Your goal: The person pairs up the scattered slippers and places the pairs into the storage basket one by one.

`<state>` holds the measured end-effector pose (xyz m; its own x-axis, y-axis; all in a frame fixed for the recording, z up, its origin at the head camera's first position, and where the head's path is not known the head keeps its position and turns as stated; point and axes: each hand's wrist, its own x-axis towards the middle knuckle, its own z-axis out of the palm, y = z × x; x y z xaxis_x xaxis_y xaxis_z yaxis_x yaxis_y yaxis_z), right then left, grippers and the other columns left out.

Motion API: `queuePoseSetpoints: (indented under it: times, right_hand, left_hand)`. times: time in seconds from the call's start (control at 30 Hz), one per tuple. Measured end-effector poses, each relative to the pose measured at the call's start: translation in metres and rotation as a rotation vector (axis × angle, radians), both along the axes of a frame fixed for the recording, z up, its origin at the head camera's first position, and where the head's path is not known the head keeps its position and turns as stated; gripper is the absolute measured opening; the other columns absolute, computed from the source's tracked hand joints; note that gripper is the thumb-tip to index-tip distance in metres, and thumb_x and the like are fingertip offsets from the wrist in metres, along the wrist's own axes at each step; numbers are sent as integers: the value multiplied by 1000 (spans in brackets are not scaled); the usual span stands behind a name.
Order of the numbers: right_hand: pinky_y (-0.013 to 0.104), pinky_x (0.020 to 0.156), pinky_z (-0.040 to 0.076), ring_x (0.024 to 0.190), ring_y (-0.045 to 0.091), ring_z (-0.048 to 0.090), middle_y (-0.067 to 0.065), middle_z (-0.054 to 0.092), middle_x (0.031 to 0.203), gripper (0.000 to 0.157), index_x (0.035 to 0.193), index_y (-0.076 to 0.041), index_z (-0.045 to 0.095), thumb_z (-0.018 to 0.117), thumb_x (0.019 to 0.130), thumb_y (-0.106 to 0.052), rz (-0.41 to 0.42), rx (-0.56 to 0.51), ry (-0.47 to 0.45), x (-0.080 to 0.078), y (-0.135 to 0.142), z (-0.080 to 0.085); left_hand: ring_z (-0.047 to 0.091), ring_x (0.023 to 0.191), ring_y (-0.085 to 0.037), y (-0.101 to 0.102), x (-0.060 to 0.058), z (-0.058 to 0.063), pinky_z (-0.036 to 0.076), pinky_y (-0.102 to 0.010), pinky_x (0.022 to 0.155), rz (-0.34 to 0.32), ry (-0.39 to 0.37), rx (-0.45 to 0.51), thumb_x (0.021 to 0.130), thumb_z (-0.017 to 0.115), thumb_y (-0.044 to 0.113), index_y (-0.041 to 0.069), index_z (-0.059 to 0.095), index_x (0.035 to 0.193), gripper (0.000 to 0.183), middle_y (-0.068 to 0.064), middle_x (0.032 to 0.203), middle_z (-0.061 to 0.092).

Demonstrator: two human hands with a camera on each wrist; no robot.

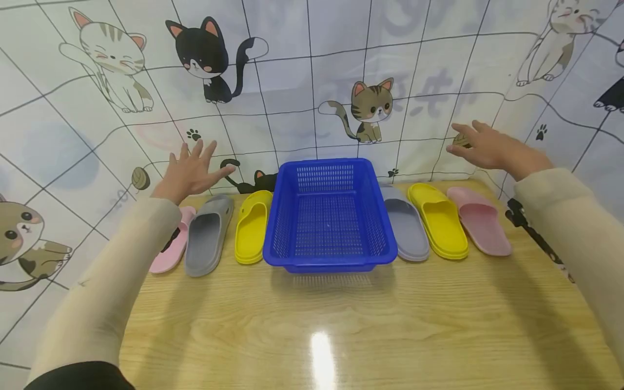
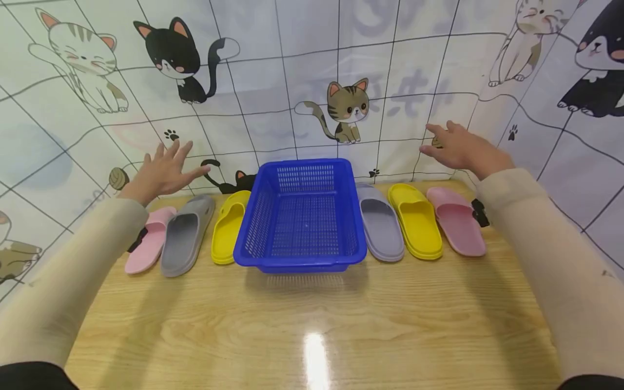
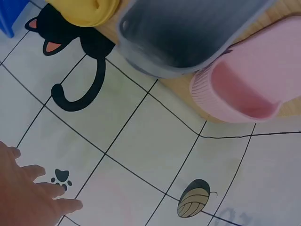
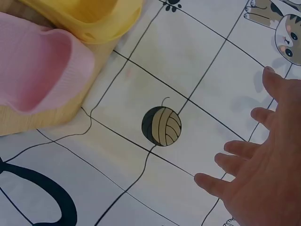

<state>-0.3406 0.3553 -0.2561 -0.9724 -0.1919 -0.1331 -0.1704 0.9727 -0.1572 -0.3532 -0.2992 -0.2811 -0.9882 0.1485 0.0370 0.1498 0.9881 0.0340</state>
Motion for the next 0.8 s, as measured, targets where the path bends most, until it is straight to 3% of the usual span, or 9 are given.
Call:
queuePoseSetpoints:
  times: [0.3, 0.57, 0.8]
  right_hand:
    - [81, 111, 19, 144, 66, 20, 43, 12, 162, 79, 163, 2, 13, 39, 109, -49, 116, 3, 50, 4, -4, -14]
    - [80, 112, 22, 143, 66, 25, 42, 16, 162, 78, 163, -1, 19, 46, 107, -49, 137, 11, 13, 9, -10, -36]
    - [81, 110, 25, 142, 65, 28, 43, 19, 161, 76, 162, -4, 25, 47, 106, -52, 136, 28, -13, 15, -14, -48]
  left_hand:
    - [8, 152, -63, 14, 6, -30, 7, -77, 120, -67, -85, -14, 95, 34, 81, 15, 7, 168, 102, -30, 170, 8]
    - [17, 153, -58, 41, 6, -66, 17, -73, 121, -153, -209, 37, 96, 46, 72, 12, 15, 167, 98, -29, 170, 16]
    - [32, 149, -55, 60, 8, -85, 27, -73, 117, -173, -278, 32, 97, 48, 67, 16, 21, 166, 90, -28, 168, 23]
